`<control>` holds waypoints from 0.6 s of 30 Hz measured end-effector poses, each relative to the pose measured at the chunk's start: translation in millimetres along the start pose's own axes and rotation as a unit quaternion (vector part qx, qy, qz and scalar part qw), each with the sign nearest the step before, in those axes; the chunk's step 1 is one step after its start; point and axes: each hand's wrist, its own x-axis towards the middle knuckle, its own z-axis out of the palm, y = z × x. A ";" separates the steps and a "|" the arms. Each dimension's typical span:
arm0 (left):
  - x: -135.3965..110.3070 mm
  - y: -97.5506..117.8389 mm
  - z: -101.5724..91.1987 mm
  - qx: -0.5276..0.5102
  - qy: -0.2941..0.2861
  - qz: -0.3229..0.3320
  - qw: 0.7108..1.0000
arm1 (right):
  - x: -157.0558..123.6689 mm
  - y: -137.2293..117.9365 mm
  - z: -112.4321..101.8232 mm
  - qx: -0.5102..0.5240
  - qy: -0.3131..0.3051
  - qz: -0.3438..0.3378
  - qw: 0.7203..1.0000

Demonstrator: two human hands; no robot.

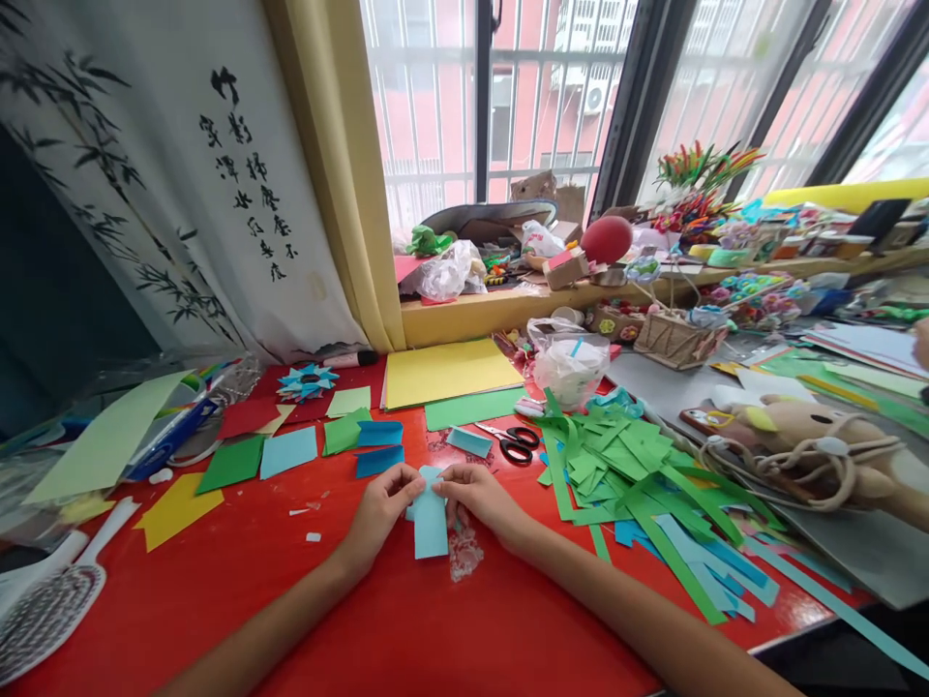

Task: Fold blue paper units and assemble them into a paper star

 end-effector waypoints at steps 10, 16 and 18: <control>-5.0 -0.2 0.6 0.021 0.034 0.028 0.999 | -2.6 -1.3 3.7 -0.030 0.024 -0.007 0.999; -5.1 1.1 2.2 0.070 0.036 0.030 0.996 | 0.9 5.7 2.8 -0.053 0.005 -0.012 0.999; -3.8 1.7 3.2 0.085 0.019 0.035 0.996 | 1.2 8.3 3.3 -0.060 -0.007 -0.014 0.998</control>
